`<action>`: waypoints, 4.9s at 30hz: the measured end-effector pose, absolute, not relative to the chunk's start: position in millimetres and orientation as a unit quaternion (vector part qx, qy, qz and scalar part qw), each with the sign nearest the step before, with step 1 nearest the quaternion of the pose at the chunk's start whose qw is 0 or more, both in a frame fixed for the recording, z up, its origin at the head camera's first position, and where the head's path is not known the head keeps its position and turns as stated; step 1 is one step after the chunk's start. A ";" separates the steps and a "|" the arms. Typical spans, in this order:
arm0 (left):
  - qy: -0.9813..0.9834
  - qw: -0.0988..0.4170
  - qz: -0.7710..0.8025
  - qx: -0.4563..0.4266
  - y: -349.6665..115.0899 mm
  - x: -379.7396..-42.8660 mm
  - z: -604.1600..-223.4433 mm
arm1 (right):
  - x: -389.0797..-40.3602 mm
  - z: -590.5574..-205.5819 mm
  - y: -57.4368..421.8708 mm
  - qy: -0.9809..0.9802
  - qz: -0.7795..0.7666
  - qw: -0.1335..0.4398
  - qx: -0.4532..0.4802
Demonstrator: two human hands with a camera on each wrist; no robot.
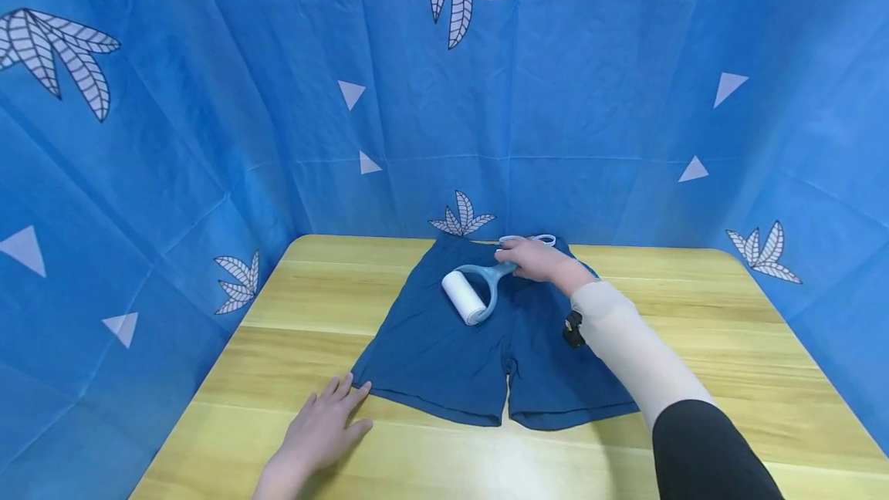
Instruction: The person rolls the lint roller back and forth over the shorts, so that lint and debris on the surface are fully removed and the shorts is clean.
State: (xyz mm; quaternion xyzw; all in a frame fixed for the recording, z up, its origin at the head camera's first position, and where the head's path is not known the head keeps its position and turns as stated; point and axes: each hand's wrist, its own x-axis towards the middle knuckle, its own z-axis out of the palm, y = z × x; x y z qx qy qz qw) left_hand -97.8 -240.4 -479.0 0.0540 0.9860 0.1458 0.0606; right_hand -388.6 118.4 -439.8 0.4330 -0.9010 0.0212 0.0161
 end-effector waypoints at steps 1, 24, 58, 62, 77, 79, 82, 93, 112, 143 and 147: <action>0.986 0.060 0.147 0.055 -240.4 -98.1 -478.6 | -389.6 -439.7 124.9 -0.906 0.017 0.021 0.423; 0.983 0.069 0.168 0.039 -237.3 -99.5 -478.7 | -378.0 -387.7 107.2 -0.869 0.088 0.148 0.464; 0.981 0.069 0.178 0.031 -237.1 -95.7 -476.2 | -356.7 -427.4 -18.4 -0.825 -0.066 0.055 0.559; 0.982 0.066 0.174 0.031 -238.9 -95.9 -475.8 | -370.9 -425.9 3.6 -0.850 -0.039 0.031 0.524; 0.983 0.061 0.166 0.040 -241.9 -100.4 -477.6 | -406.6 -421.9 107.7 -0.938 -0.020 0.010 0.345; 0.983 0.064 0.166 0.039 -241.7 -100.7 -477.6 | -409.5 -423.3 121.3 -0.945 -0.019 0.015 0.325; 0.983 0.066 0.167 0.038 -241.0 -100.5 -476.9 | -411.4 -425.5 138.3 -0.950 -0.021 0.030 0.309; 0.983 0.062 0.170 0.041 -239.9 -95.7 -480.3 | -399.0 -411.2 158.7 -0.940 0.032 0.114 0.319; 0.982 0.059 0.174 0.035 -239.4 -94.3 -480.9 | -374.0 -378.5 60.1 -0.867 0.006 0.198 0.458; 0.984 0.080 0.153 0.048 -227.2 -109.9 -470.4 | -387.6 -425.2 10.4 -0.871 -0.013 0.002 0.492; 0.984 0.077 0.150 0.049 -229.7 -111.0 -471.6 | -399.8 -426.2 36.4 -0.889 -0.013 0.014 0.457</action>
